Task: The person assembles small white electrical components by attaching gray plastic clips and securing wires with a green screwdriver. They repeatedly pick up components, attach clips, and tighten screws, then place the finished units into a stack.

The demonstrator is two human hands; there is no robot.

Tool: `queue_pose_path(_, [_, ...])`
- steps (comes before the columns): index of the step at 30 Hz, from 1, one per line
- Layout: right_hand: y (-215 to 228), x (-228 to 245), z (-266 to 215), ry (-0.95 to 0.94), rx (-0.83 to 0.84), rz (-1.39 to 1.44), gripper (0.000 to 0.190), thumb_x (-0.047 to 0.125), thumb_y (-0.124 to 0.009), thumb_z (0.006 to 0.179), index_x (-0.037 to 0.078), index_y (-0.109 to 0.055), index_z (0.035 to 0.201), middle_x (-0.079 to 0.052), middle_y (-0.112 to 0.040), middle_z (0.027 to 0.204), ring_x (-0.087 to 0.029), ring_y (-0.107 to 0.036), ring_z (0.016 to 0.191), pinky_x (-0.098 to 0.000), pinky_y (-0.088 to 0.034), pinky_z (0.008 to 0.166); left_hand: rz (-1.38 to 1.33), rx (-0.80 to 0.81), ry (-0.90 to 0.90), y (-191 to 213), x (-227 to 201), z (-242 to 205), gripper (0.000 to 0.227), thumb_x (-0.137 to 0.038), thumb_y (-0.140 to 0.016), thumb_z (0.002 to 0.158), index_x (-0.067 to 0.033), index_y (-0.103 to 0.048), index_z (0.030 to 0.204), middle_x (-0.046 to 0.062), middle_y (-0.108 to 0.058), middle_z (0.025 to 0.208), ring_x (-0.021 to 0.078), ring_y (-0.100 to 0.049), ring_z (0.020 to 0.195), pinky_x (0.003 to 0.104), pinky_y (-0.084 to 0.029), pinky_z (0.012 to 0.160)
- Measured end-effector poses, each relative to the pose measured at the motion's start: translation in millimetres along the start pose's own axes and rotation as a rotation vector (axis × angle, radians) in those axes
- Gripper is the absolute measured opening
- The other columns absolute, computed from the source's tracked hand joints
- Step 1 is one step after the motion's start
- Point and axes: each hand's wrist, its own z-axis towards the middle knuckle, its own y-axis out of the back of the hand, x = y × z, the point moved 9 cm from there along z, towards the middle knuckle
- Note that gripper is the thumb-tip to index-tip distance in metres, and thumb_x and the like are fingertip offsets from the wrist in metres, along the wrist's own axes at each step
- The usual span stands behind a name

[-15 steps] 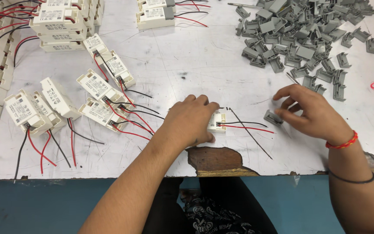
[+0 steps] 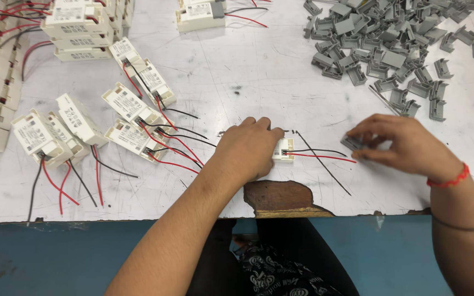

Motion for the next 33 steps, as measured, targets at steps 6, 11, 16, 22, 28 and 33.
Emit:
queue_pose_path(6, [11, -22, 43, -0.1, -0.017, 0.505, 0.042, 0.007, -0.07, 0.087, 0.004, -0.069, 0.129, -0.009, -0.072, 0.091, -0.014, -0.072, 0.075, -0.029, -0.059, 0.068, -0.044, -0.031, -0.032, 4, -5, -1, 0.058, -0.018, -0.08, 0.079, -0.0144, -0.062, 0.133, 0.007, -0.063, 0.123, 0.0259, -0.059, 0.117, 0.04, -0.055, 0.095])
queue_pose_path(11, [-14, -6, 88, -0.08, 0.047, 0.393, 0.034, 0.013, -0.076, 0.085, 0.006, -0.073, 0.119, -0.007, -0.08, 0.093, -0.011, -0.075, 0.077, -0.0248, -0.058, 0.073, -0.046, -0.026, -0.044, 6, -5, -4, 0.058, -0.022, -0.081, 0.079, -0.0146, -0.061, 0.133, 0.007, -0.061, 0.123, 0.0269, -0.058, 0.118, 0.041, -0.055, 0.094])
queue_pose_path(16, [-16, -15, 77, -0.258, -0.112, 0.216, 0.022, 0.023, -0.081, 0.085, 0.009, -0.081, 0.103, -0.003, -0.078, 0.081, -0.01, -0.068, 0.068, -0.0252, -0.054, 0.064, -0.031, -0.024, -0.044, 5, -4, -3, 0.058, -0.022, -0.079, 0.08, -0.0153, -0.06, 0.135, 0.007, -0.06, 0.124, 0.0258, -0.058, 0.117, 0.041, -0.055, 0.092])
queue_pose_path(22, [-23, -15, 66, -0.328, -0.092, 0.409, 0.018, 0.02, -0.081, 0.089, 0.005, -0.077, 0.097, -0.003, -0.073, 0.069, -0.01, -0.063, 0.06, -0.0259, -0.049, 0.055, -0.015, -0.024, -0.046, 6, -5, -3, 0.058, -0.021, -0.079, 0.081, -0.0153, -0.06, 0.135, 0.007, -0.061, 0.123, 0.0252, -0.059, 0.117, 0.04, -0.056, 0.092])
queue_pose_path(28, [1, 13, 63, 0.024, -0.126, 0.383, 0.03, 0.016, -0.082, 0.082, 0.007, -0.072, 0.109, -0.008, -0.068, 0.109, -0.009, -0.067, 0.078, -0.0248, -0.058, 0.065, -0.028, 0.015, -0.025, 4, -5, -1, 0.061, -0.022, -0.08, 0.081, -0.0159, -0.059, 0.137, 0.006, -0.061, 0.124, 0.0244, -0.059, 0.116, 0.04, -0.055, 0.093])
queue_pose_path(33, [-5, 31, 61, 0.155, -0.013, 0.256, 0.034, 0.013, -0.086, 0.073, 0.009, -0.077, 0.106, -0.01, -0.069, 0.133, -0.012, -0.07, 0.094, -0.0283, -0.061, 0.079, -0.038, -0.03, -0.05, 7, -5, -2, 0.064, -0.024, -0.082, 0.078, -0.0156, -0.059, 0.137, 0.007, -0.062, 0.123, 0.026, -0.059, 0.116, 0.04, -0.055, 0.092])
